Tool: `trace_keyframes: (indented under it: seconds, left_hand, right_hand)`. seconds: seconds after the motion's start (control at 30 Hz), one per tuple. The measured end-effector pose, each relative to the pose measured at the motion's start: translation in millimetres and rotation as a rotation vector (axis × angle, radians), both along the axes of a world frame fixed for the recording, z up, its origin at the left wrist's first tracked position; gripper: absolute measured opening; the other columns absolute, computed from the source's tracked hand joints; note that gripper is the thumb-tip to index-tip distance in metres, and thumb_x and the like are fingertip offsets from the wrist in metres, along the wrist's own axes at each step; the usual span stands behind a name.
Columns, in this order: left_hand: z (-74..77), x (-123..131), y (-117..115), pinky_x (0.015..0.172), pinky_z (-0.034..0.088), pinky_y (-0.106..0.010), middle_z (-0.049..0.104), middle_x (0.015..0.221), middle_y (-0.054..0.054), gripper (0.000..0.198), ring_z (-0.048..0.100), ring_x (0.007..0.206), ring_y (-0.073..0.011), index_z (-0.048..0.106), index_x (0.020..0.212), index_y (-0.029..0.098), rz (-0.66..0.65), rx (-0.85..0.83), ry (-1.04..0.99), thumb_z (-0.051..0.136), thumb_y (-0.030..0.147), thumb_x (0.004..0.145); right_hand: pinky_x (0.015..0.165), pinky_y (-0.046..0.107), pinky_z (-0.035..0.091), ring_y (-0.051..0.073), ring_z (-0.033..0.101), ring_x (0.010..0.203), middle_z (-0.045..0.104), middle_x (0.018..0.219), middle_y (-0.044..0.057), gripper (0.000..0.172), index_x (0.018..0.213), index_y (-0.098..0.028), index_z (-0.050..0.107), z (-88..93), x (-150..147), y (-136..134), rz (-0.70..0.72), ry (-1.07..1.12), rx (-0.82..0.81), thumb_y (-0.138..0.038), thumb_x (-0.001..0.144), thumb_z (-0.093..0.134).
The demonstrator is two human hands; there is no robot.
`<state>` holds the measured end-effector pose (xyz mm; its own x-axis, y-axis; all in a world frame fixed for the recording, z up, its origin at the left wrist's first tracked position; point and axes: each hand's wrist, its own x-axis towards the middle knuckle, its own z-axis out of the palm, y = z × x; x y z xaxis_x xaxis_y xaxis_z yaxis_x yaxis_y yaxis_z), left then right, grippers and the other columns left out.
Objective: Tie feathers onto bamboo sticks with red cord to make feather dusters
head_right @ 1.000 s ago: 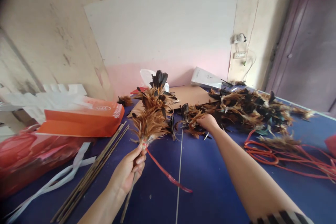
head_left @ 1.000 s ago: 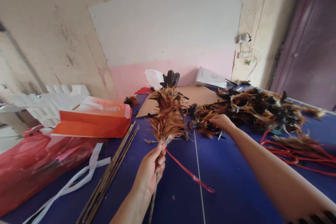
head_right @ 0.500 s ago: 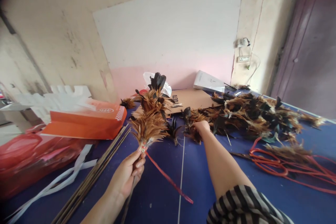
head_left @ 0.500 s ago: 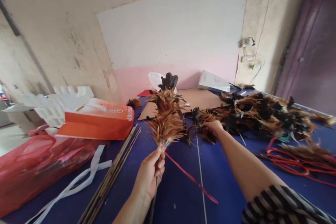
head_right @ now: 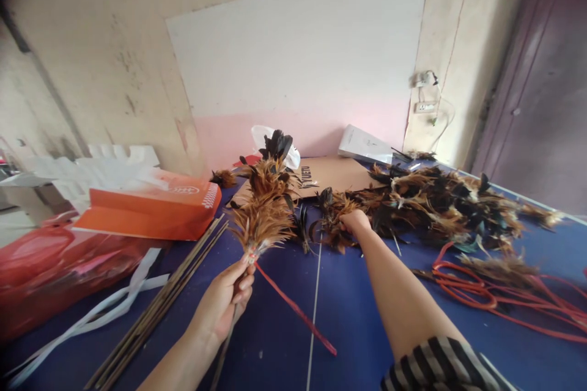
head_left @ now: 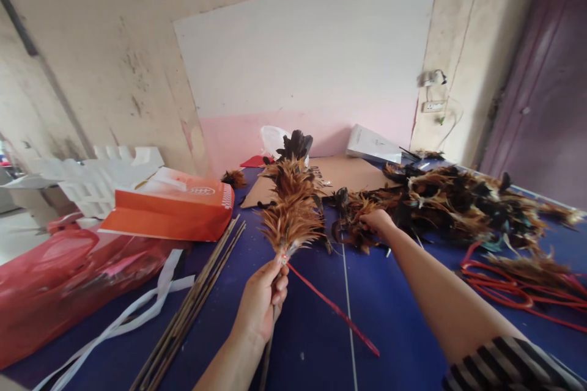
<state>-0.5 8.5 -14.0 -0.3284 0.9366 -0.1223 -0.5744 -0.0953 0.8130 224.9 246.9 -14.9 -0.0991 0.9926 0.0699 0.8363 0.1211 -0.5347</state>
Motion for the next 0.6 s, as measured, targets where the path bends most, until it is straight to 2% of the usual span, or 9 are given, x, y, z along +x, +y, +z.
trace_keyframes:
  seconds: [0.1, 0.17, 0.27, 0.37, 0.47, 0.6]
  left_hand:
    - [0.5, -2, 1, 0.03, 0.019, -0.01, 0.05, 0.054, 0.003, 0.021, 0.03, 0.035, 0.0013, 0.06, 0.067, 0.011, 0.014, 0.008, 0.01, 0.072, 0.028, 0.063]
    - [1.4, -4, 2, 0.03, 0.02, -0.01, 0.05, 0.053, 0.003, 0.022, 0.03, 0.035, 0.0013, 0.059, 0.065, 0.011, 0.023, 0.009, 0.005, 0.072, 0.028, 0.063]
    - [2.7, -5, 1, 0.031, 0.02, -0.01, 0.048, 0.05, 0.003, 0.022, 0.03, 0.035, 0.0012, 0.059, 0.064, 0.011, 0.019, 0.008, 0.0, 0.072, 0.029, 0.064]
    - [2.7, -3, 0, 0.03, 0.018, -0.01, 0.045, 0.047, 0.005, 0.024, 0.028, 0.033, 0.0016, 0.058, 0.062, 0.011, -0.008, -0.017, 0.011, 0.071, 0.031, 0.065]
    - [1.4, -1, -1, 0.03, 0.018, -0.01, 0.045, 0.046, 0.005, 0.024, 0.028, 0.033, 0.0016, 0.058, 0.062, 0.011, -0.014, -0.024, 0.019, 0.071, 0.031, 0.065]
    - [0.5, -1, -1, 0.031, 0.019, -0.01, 0.048, 0.051, 0.003, 0.021, 0.03, 0.035, 0.0013, 0.06, 0.066, 0.011, 0.019, -0.002, 0.008, 0.071, 0.029, 0.066]
  right_hand:
    - [0.069, 0.03, 0.048, 0.016, 0.059, 0.08, 0.062, 0.094, 0.008, 0.023, 0.097, -0.013, 0.06, 3.0, -1, -1, -0.055, -0.083, -0.001, -0.029, 0.087, 0.049]
    - [0.07, 0.028, 0.045, 0.019, 0.059, 0.086, 0.063, 0.093, 0.011, 0.022, 0.095, -0.014, 0.064, 7.3, -1, -5, -0.045, -0.126, 0.064, -0.023, 0.085, 0.047]
    - [0.074, 0.026, 0.041, 0.02, 0.056, 0.097, 0.06, 0.104, 0.008, 0.029, 0.099, -0.023, 0.066, 13.0, 3, -17, 0.088, -0.179, 0.183, -0.017, 0.081, 0.044]
    - [0.074, 0.024, 0.039, 0.018, 0.055, 0.095, 0.057, 0.109, 0.003, 0.027, 0.092, -0.03, 0.069, 14.0, 7, -31, 0.286, -0.236, 0.226, -0.017, 0.073, 0.054]
    - [0.071, 0.025, 0.038, 0.02, 0.056, 0.089, 0.058, 0.102, 0.006, 0.023, 0.081, -0.025, 0.071, 11.1, 10, -43, 0.377, -0.264, 0.228, -0.014, 0.062, 0.063]
    - [0.066, 0.026, 0.037, 0.019, 0.056, 0.079, 0.058, 0.091, 0.008, 0.011, 0.069, -0.017, 0.068, 10.0, 18, -53, 0.332, -0.19, 0.236, -0.015, 0.068, 0.057]
